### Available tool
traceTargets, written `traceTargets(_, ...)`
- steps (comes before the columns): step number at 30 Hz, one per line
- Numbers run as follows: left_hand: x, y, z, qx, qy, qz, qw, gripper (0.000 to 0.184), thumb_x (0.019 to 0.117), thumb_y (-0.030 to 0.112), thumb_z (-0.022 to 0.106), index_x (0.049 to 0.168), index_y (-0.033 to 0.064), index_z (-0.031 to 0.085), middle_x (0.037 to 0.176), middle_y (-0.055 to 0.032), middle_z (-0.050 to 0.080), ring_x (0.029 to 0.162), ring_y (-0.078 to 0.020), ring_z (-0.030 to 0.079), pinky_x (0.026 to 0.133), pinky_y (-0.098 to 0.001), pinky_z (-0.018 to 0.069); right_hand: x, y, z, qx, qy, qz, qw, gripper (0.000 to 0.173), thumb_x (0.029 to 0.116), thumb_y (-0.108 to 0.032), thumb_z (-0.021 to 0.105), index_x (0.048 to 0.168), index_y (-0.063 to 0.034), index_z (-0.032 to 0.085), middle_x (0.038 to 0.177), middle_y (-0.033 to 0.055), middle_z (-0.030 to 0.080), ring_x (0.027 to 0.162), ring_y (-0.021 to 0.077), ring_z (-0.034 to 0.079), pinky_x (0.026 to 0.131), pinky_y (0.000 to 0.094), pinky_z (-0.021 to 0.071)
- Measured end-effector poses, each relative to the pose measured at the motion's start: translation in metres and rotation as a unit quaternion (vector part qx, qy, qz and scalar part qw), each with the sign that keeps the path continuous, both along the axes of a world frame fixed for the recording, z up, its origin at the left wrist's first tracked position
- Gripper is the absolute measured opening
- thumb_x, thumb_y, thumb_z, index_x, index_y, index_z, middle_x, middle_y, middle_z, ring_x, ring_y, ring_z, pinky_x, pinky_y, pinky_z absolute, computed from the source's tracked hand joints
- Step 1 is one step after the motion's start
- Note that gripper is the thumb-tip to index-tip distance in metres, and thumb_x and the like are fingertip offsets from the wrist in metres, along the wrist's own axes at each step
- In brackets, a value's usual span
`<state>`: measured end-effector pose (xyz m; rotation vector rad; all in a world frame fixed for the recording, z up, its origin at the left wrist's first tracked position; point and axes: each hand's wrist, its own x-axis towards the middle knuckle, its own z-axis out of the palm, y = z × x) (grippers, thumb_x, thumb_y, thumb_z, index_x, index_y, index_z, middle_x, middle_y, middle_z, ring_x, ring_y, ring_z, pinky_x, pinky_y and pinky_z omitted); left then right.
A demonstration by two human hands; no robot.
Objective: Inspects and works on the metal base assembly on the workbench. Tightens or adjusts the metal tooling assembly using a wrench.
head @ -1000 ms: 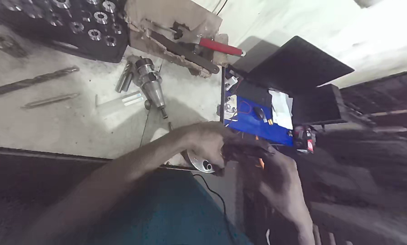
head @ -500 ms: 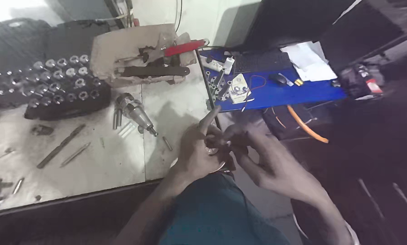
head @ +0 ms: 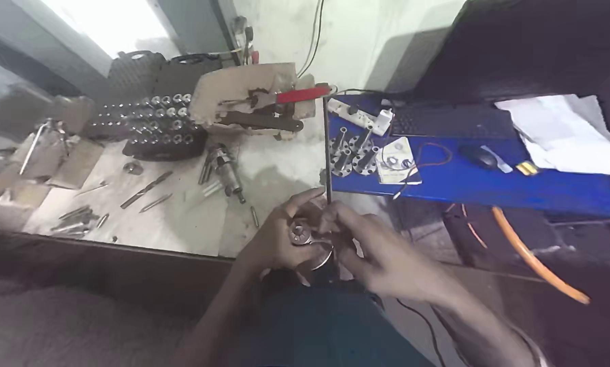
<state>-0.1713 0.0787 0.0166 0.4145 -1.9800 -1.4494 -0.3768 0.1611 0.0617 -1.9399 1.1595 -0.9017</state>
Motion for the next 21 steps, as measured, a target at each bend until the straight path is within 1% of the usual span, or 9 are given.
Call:
traceTargets(4,0.000,0.006,-0.006,-0.026,-0.014,0.053,0.998,0.083,0.0738,0.019,0.088,0.145,-0.0006,0.050,0.127,-0.0068,0.067,0.113,-0.0064,0.064,0.101,-0.0269,0.0543,-0.003,-0.003,-0.004,0.027,-0.043,0.024,0.998,0.023,0.0933,-0.012,0.058,0.117,-0.0101,0.057,0.086,-0.0012,0.064,0.071,0.0053,0.063,0.062,0.0259,0.0562)
traceTargets(8,-0.002,0.010,-0.014,-0.064,-0.024,0.123,0.990,0.053,0.0767,0.021,0.086,0.122,0.0002,0.068,0.112,-0.0061,0.073,0.105,-0.0071,0.068,0.095,-0.0281,0.0578,-0.013,-0.016,0.002,0.035,-0.090,0.070,0.993,0.023,0.0986,-0.008,0.057,0.121,-0.0076,0.060,0.110,0.0013,0.071,0.089,0.0055,0.069,0.078,0.0254,0.0610)
traceTargets(9,-0.002,0.007,-0.015,-0.081,-0.027,0.117,0.989,0.049,0.0793,0.023,0.085,0.120,0.0011,0.069,0.108,-0.0055,0.074,0.102,-0.0067,0.069,0.094,-0.0284,0.0582,-0.019,-0.025,0.008,0.032,-0.090,0.071,0.993,0.021,0.1006,-0.011,0.057,0.120,-0.0078,0.062,0.109,0.0004,0.071,0.089,0.0048,0.068,0.078,0.0244,0.0601)
traceTargets(11,-0.002,0.000,-0.014,-0.095,-0.032,0.074,0.992,0.050,0.0842,0.023,0.081,0.128,0.0045,0.068,0.107,-0.0039,0.075,0.099,-0.0078,0.069,0.094,-0.0316,0.0572,-0.031,-0.051,0.023,0.014,-0.062,0.036,0.997,0.017,0.1038,-0.017,0.056,0.117,-0.0092,0.065,0.096,-0.0030,0.071,0.081,0.0030,0.066,0.070,0.0223,0.0582)
traceTargets(13,-0.001,-0.004,-0.010,-0.086,-0.024,0.022,0.996,0.052,0.0860,0.018,0.079,0.135,0.0082,0.065,0.104,-0.0030,0.075,0.094,-0.0085,0.069,0.090,-0.0317,0.0578,-0.042,-0.088,0.036,-0.022,0.013,-0.027,0.999,0.018,0.1033,-0.018,0.054,0.114,-0.0101,0.067,0.096,-0.0030,0.071,0.080,0.0055,0.068,0.072,0.0273,0.0605)
traceTargets(15,0.000,-0.009,-0.008,-0.082,-0.017,-0.009,0.996,0.048,0.0867,0.017,0.078,0.133,0.0101,0.068,0.098,-0.0036,0.075,0.088,-0.0084,0.070,0.083,-0.0297,0.0598,-0.051,-0.139,0.044,-0.081,0.113,-0.090,0.986,0.018,0.1015,-0.020,0.056,0.112,-0.0117,0.068,0.098,-0.0002,0.071,0.081,0.0115,0.070,0.071,0.0353,0.0619)
traceTargets(18,0.002,-0.012,-0.009,-0.086,-0.040,-0.033,0.995,0.038,0.0882,0.019,0.077,0.125,0.0148,0.073,0.105,-0.0023,0.076,0.095,-0.0085,0.070,0.087,-0.0315,0.0590,-0.066,-0.222,0.037,-0.131,0.306,-0.102,0.937,0.028,0.0992,-0.026,0.061,0.119,-0.0075,0.069,0.118,0.0160,0.068,0.111,0.0368,0.064,0.092,0.0584,0.0524)
traceTargets(19,0.002,-0.011,-0.011,-0.093,-0.045,-0.026,0.994,0.035,0.0884,0.020,0.077,0.123,0.0156,0.074,0.107,-0.0016,0.076,0.098,-0.0086,0.070,0.090,-0.0322,0.0580,-0.066,-0.247,0.032,-0.116,0.381,-0.101,0.912,0.034,0.0976,-0.030,0.064,0.123,-0.0088,0.068,0.125,0.0195,0.064,0.116,0.0429,0.060,0.091,0.0626,0.0517)
traceTargets(21,0.001,-0.006,-0.015,-0.106,-0.042,0.018,0.993,0.031,0.0888,0.022,0.078,0.119,0.0148,0.075,0.108,-0.0012,0.076,0.102,-0.0088,0.069,0.094,-0.0321,0.0573,-0.054,-0.279,0.027,-0.052,0.487,-0.107,0.865,0.043,0.0981,-0.040,0.064,0.128,-0.0089,0.064,0.130,0.0244,0.058,0.109,0.0472,0.062,0.082,0.0647,0.0543)
